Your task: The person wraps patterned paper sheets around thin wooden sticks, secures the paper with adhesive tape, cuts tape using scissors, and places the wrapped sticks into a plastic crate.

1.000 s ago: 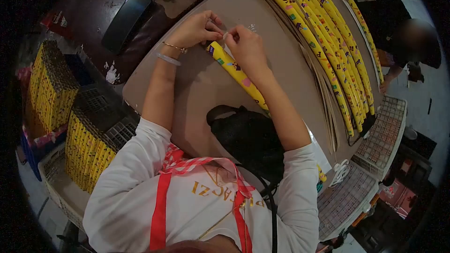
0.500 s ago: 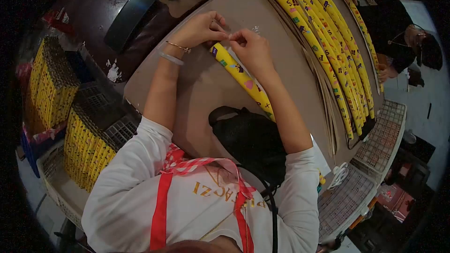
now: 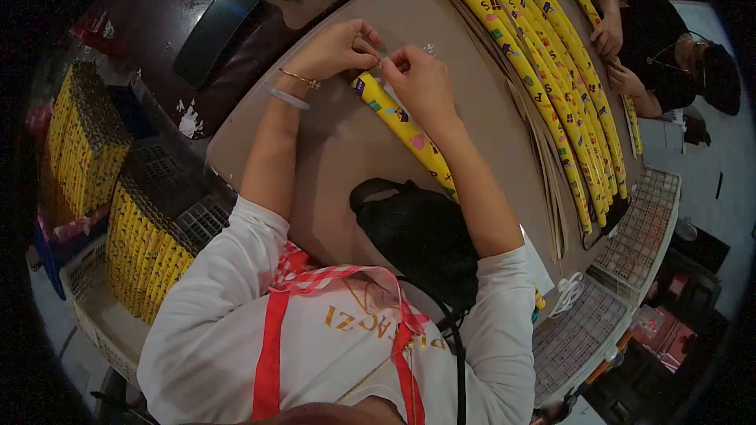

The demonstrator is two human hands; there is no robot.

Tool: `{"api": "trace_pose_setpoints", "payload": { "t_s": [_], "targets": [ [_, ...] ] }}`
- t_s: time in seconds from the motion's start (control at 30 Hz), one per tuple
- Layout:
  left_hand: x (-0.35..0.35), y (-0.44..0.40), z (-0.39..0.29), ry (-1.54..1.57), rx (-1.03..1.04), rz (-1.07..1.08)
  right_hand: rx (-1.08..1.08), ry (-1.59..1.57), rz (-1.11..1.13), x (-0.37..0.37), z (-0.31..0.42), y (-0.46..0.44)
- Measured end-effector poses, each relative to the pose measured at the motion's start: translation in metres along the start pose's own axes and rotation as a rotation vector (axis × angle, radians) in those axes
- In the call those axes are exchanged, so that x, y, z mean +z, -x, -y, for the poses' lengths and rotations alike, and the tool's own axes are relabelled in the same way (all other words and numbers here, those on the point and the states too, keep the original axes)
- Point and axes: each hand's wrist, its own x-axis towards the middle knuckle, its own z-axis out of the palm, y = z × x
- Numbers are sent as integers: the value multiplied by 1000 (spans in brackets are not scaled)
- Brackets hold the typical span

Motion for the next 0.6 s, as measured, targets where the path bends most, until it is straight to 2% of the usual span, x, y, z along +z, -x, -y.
{"api": "trace_pose_setpoints", "payload": {
  "t_s": [0.6],
  "targets": [
    [-1, 0, 2, -41, 52, -3, -9, 84, -22, 5, -1, -3]
  ]
}}
